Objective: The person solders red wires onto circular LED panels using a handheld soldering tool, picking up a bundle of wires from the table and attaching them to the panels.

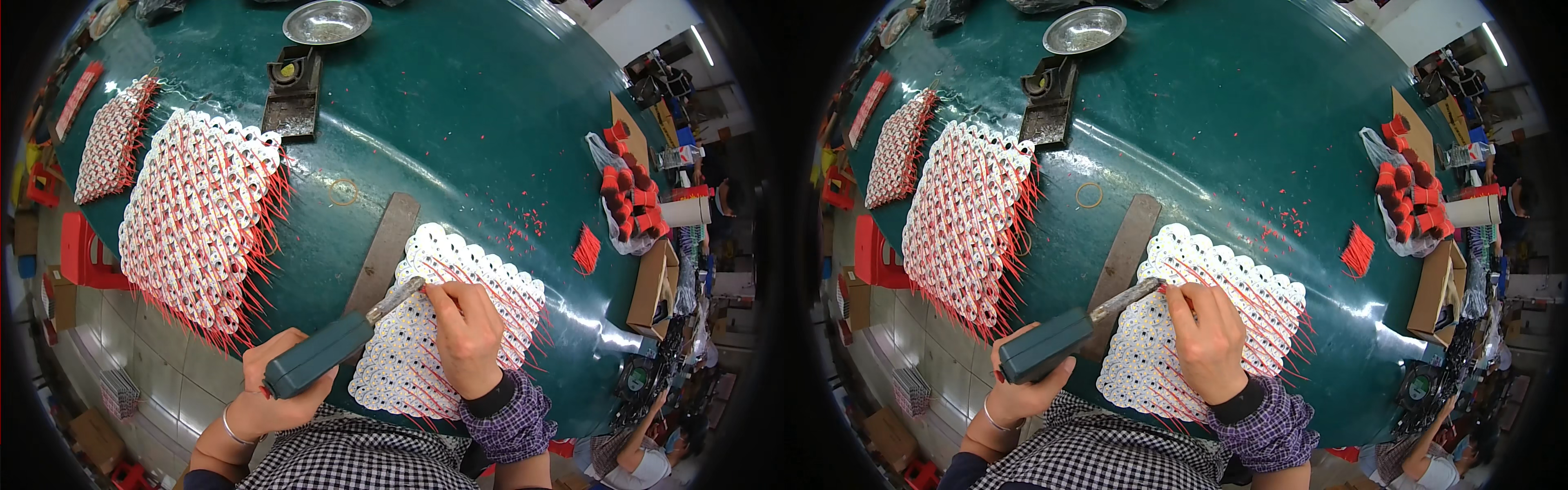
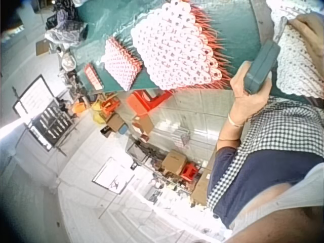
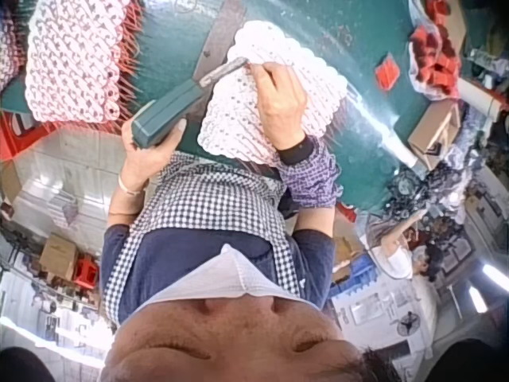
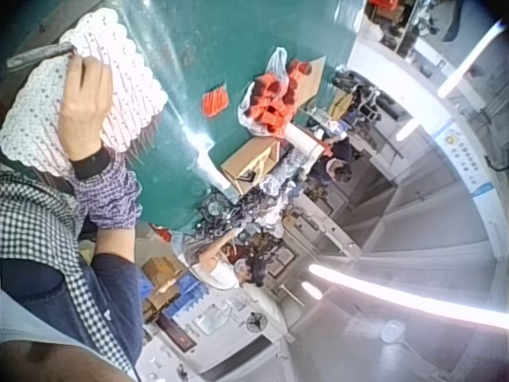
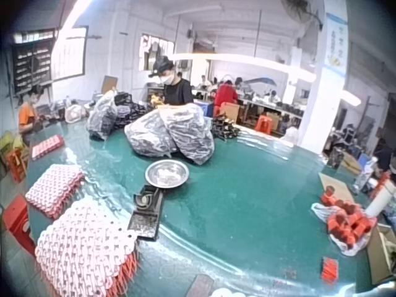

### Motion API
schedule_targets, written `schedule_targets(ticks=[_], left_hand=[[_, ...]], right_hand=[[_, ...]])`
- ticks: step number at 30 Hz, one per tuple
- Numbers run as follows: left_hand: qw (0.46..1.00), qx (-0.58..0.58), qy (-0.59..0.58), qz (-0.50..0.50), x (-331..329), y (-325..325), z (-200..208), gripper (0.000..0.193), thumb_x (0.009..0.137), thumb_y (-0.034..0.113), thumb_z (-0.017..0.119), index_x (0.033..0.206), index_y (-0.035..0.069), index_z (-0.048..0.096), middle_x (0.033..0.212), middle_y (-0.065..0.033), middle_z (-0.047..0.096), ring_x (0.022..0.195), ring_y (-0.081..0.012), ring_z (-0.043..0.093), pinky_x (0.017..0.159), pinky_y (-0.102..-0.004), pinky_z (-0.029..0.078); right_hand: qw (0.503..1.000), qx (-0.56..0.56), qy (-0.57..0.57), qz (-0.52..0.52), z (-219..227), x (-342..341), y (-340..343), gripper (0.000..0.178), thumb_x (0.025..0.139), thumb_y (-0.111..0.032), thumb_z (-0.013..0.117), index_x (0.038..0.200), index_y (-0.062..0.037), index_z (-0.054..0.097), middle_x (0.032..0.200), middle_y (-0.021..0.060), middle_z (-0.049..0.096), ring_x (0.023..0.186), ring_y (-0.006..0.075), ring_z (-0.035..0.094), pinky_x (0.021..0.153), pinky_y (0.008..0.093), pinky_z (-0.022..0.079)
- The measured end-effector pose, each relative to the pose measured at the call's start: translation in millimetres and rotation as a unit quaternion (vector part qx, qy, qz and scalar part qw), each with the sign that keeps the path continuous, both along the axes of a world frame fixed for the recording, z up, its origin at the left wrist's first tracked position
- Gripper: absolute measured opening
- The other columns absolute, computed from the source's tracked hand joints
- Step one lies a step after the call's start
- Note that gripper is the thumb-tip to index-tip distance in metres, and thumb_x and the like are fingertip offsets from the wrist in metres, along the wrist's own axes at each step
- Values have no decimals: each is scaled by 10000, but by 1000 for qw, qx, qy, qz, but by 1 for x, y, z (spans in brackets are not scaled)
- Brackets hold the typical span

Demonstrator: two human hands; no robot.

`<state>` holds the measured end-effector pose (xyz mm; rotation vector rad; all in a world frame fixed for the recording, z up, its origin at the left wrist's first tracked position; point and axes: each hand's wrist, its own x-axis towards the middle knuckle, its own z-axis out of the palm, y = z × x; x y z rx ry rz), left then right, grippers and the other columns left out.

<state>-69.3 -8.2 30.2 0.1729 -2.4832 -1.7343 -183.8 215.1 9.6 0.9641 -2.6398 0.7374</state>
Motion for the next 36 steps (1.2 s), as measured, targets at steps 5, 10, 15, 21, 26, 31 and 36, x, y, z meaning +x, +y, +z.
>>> schedule_targets(ticks=[5, 10, 15, 21, 26, 31, 36], left_hand=[[998, -41, 42, -6, 13, -4, -10, 169, 725, -26, 773, 875, -34, 695, 813, -124, 668, 680, -250, 672, 604, -316, 534], [1000, 2, 10, 26, 16, -6, -3, 254, 734, -30, 769, 983, -51, 721, 910, -154, 703, 744, -247, 703, 647, -307, 557], [1000, 3, -19, 16, 15, -7, 4, 254, 745, -34, 765, 994, -55, 715, 934, -152, 710, 766, -240, 709, 684, -303, 562], [1000, -17, 8, -5, 12, -6, 3, 236, 750, -48, 766, 978, -58, 704, 927, -149, 714, 776, -219, 706, 702, -299, 556], [999, 30, -21, 9, 13, -5, 1, 200, 761, -48, 765, 947, -57, 692, 921, -145, 714, 768, -206, 700, 693, -296, 546], [1000, 15, -15, 10, 12, -4, 1, 180, 764, -42, 763, 928, -50, 688, 885, -131, 702, 730, -195, 686, 666, -292, 534], [999, 23, -24, 14, 14, -4, 0, 164, 763, -41, 761, 910, -42, 689, 861, -124, 694, 711, -192, 677, 642, -295, 529]], right_hand=[[1000, 13, 14, 4, -1, 0, 0, 280, 741, 50, 706, 1019, 19, 688, 919, 100, 623, 774, 243, 605, 645, 356, 489], [999, 34, 42, 9, 7, 3, 0, 258, 768, 7, 707, 1025, 22, 687, 925, 89, 614, 781, 232, 591, 653, 346, 462], [1000, -13, 9, 15, 7, 7, -4, 287, 722, 98, 747, 991, 6, 705, 847, 92, 627, 735, 249, 602, 606, 366, 471], [1000, -8, 5, 8, -1, 7, -3, 301, 719, 94, 767, 1000, 5, 711, 849, 90, 624, 738, 242, 605, 599, 356, 471], [1000, -9, 3, 10, -2, 7, -4, 294, 723, 96, 764, 998, 5, 712, 844, 93, 618, 739, 243, 604, 602, 354, 480], [1000, -9, 6, 10, -2, 6, -4, 301, 724, 99, 760, 1007, 7, 709, 842, 96, 616, 738, 243, 602, 604, 354, 487], [1000, 0, 4, 7, 0, 7, -5, 304, 725, 101, 756, 1009, 5, 710, 857, 94, 618, 745, 239, 602, 602, 352, 486]])
